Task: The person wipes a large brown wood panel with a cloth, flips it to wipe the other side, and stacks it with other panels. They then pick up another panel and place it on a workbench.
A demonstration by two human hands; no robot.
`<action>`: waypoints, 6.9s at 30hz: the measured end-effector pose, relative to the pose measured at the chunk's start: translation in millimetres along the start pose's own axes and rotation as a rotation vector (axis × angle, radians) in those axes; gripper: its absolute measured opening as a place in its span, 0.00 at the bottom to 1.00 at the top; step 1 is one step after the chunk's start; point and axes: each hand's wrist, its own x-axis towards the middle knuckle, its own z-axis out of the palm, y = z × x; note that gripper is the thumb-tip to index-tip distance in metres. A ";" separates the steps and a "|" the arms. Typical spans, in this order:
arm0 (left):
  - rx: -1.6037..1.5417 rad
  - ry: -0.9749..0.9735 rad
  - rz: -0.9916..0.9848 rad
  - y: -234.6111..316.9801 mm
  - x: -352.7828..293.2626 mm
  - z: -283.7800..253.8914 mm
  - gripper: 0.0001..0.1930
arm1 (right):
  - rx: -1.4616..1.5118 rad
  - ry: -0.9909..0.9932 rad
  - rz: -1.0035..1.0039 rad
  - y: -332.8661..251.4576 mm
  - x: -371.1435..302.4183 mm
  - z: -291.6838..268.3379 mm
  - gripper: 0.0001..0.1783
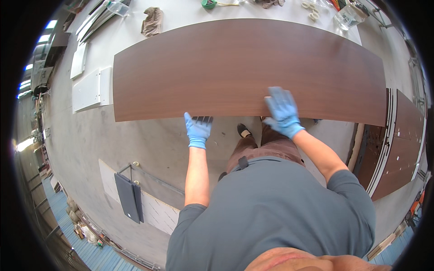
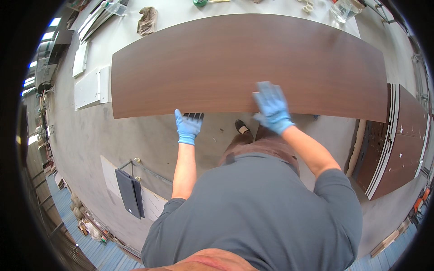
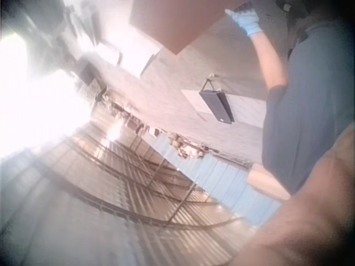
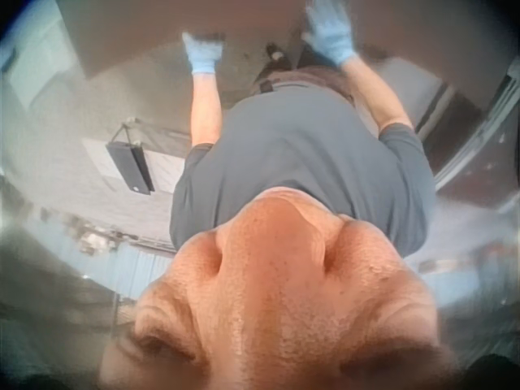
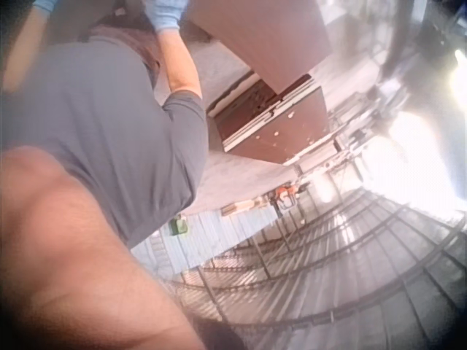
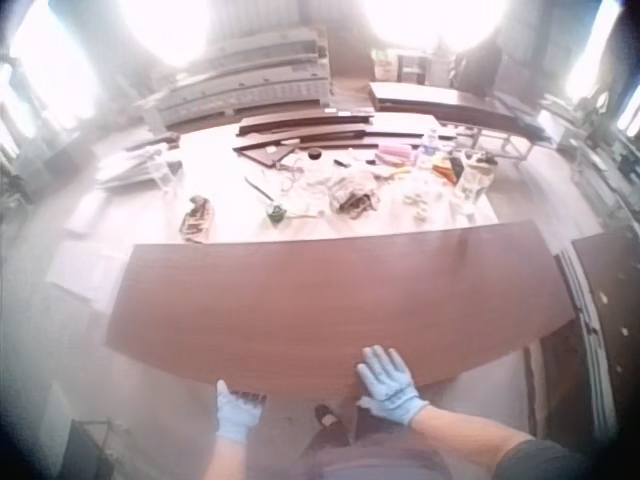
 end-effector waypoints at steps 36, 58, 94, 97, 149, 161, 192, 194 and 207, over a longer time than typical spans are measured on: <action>0.220 -0.616 0.430 139.1 -272.0 276.8 0.49 | -0.051 -0.209 0.158 77.9 98.6 -397.1 0.34; 1.541 -0.147 2.561 202.3 -139.3 332.5 0.24 | -0.518 0.475 -0.236 159.2 110.7 -353.7 0.36; 1.404 0.483 1.732 -76.1 2.1 120.3 0.50 | -0.426 0.429 -0.312 229.9 106.5 -333.2 0.37; 1.268 0.170 2.219 -81.9 -20.7 200.8 0.53 | -0.429 0.447 -0.332 232.1 106.7 -330.6 0.37; -0.046 -0.039 0.356 -6.3 104.6 -1.8 0.36 | -0.658 0.413 -0.204 205.0 35.7 -360.4 0.45; 0.280 -0.042 0.450 69.3 21.6 -37.2 0.35 | -0.427 0.160 0.452 99.4 -58.8 -357.1 0.50; 0.665 -0.776 0.240 -250.3 -106.7 166.8 0.30 | -0.337 0.525 1.418 137.0 -711.2 -274.0 0.49; 0.696 -0.830 0.276 -322.5 -121.3 160.4 0.30 | -0.305 0.581 1.422 153.2 -782.6 -273.4 0.50; 0.832 -0.918 0.144 -691.0 -192.9 160.5 0.28 | -0.321 0.689 1.757 239.3 -1128.0 -233.2 0.46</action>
